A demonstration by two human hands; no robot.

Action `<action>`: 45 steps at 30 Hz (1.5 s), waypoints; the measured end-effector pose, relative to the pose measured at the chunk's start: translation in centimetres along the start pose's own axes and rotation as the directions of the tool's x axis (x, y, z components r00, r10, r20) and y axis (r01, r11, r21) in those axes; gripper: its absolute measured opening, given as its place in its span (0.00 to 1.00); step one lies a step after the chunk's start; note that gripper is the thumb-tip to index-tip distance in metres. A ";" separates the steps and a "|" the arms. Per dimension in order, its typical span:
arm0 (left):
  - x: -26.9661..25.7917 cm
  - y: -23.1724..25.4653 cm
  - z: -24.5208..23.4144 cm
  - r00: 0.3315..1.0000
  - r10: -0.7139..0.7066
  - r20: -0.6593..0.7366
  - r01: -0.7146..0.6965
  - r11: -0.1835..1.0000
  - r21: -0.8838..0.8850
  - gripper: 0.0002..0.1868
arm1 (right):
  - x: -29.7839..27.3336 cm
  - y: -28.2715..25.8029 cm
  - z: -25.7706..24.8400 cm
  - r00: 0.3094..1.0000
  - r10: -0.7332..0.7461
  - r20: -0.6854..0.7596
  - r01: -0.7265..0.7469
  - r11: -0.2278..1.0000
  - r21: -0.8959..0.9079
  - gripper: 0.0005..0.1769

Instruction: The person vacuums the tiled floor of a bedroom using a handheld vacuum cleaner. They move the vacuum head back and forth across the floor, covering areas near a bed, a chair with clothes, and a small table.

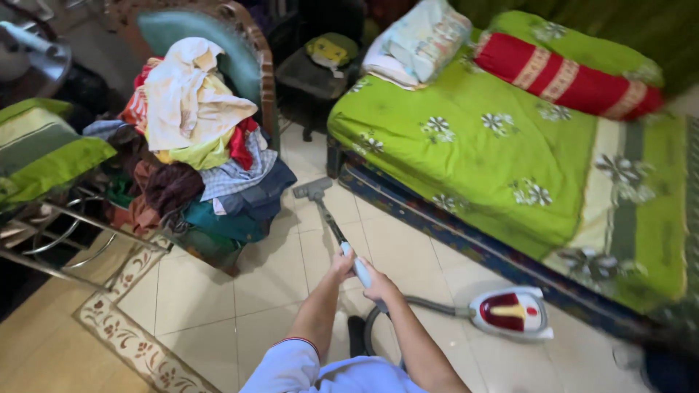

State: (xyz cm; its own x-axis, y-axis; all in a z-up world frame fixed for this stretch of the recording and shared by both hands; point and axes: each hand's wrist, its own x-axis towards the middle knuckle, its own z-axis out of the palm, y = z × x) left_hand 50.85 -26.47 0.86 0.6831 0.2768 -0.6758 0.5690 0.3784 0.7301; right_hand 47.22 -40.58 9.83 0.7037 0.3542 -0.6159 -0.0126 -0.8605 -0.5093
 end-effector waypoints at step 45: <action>-23.7 -20.9 4.1 0.867 -0.202 0.455 -0.105 0.819 0.564 0.43 | -34.5 4.3 16.6 0.857 0.439 -0.268 -0.223 0.787 0.576 0.62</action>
State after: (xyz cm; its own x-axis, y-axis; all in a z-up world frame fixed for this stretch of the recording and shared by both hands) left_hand 24.67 -44.49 2.02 0.6861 -0.2380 -0.6875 0.6523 -0.2171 0.7262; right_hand 11.11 -50.43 18.86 0.7884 -0.1724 -0.5906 -0.5758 -0.5449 -0.6095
